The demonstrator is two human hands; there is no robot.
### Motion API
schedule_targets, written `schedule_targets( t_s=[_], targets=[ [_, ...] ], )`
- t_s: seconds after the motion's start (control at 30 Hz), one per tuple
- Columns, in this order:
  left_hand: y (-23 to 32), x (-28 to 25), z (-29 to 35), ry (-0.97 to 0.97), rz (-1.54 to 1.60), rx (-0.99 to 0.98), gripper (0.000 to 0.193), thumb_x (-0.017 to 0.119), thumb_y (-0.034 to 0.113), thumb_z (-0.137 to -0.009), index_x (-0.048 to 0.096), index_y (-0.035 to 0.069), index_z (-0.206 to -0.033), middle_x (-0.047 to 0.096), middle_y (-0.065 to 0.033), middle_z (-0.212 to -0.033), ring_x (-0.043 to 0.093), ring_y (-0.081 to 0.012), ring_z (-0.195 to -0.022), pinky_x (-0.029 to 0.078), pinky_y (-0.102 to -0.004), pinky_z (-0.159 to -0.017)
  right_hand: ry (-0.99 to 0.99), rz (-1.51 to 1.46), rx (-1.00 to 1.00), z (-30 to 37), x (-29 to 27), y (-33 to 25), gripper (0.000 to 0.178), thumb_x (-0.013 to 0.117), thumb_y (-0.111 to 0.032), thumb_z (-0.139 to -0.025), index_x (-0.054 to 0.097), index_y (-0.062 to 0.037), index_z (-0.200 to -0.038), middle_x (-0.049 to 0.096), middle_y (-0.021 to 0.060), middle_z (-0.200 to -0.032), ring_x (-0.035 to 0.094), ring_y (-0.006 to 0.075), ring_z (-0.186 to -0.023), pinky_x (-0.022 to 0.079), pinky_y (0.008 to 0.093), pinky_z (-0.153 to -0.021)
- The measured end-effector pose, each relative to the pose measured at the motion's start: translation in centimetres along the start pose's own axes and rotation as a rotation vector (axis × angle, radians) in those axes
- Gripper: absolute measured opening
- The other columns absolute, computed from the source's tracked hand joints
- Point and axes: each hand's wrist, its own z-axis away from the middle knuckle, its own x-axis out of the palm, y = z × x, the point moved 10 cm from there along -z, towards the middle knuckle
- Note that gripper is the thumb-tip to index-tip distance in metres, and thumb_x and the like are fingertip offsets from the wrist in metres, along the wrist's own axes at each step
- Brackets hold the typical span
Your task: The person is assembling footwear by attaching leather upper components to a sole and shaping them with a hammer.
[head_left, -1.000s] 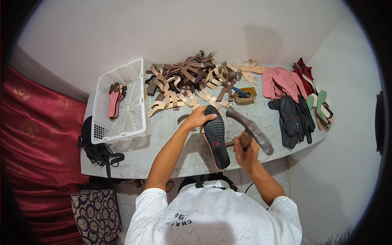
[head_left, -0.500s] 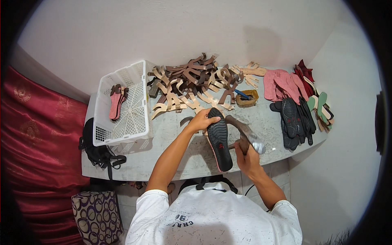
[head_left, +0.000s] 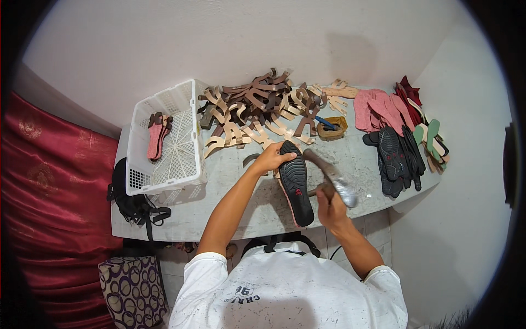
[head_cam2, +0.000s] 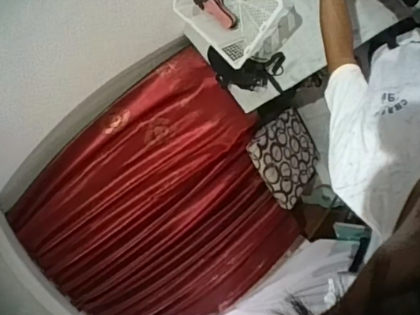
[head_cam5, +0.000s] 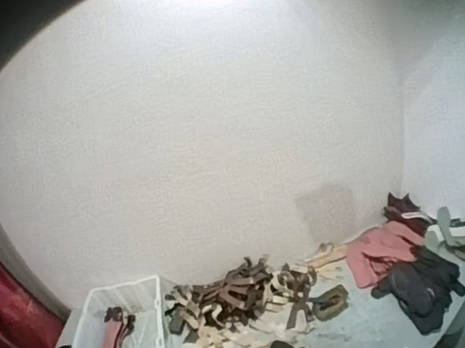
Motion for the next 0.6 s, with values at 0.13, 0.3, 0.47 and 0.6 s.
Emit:
schedule_targets(
  t_s=[0.13,0.3,0.47,0.6],
  targets=[
    [-0.2,0.4,-0.4,-0.033,0.011,-0.052,0.03,0.068,0.019,-0.085,0.061,0.0,-0.107,0.065,-0.0025,-0.094,0.057,-0.011,-0.086,0.045,-0.0264,-0.078,-0.075,0.266,0.18,2.0,2.1,6.7,0.019,0.058,-0.013,-0.089,0.049,0.0011,-0.098,0.059,0.027,-0.074,0.057,0.0475,-0.065,0.043,0.0475,-0.054],
    [-0.7,0.0,-0.3,-0.037,-0.085,0.002,0.027,0.067,0.017,-0.086,0.062,0.001,-0.106,0.065,-0.002,-0.094,0.057,-0.0106,-0.086,0.045,-0.0267,-0.079,-0.2,0.16,0.305,0.3,1.1,4.2,0.021,0.058,-0.016,-0.091,0.052,0.0018,-0.1,0.053,0.0185,-0.062,0.05,0.0271,-0.049,0.041,0.0377,-0.051],
    [-1.0,-0.2,-0.5,-0.024,-0.014,0.019,0.03,0.07,0.019,-0.083,0.063,0.001,-0.106,0.066,-0.0046,-0.092,0.059,-0.013,-0.081,0.047,-0.0283,-0.075,0.015,0.035,-0.168,0.0,0.2,-1.3,0.025,0.055,-0.013,-0.091,0.052,0.0043,-0.108,0.053,0.0189,-0.061,0.051,0.0268,-0.051,0.042,0.0366,-0.051],
    [-0.2,0.9,-0.3,-0.043,-0.043,-0.049,0.032,0.069,0.02,-0.085,0.061,0.0,-0.109,0.066,-0.0036,-0.098,0.057,-0.0117,-0.091,0.044,-0.0275,-0.084,-0.177,0.342,0.162,3.0,3.3,6.5,0.023,0.059,-0.016,-0.088,0.044,0.0012,-0.091,0.058,0.0297,-0.066,0.058,0.0487,-0.066,0.045,0.0542,-0.055]
  ],
)
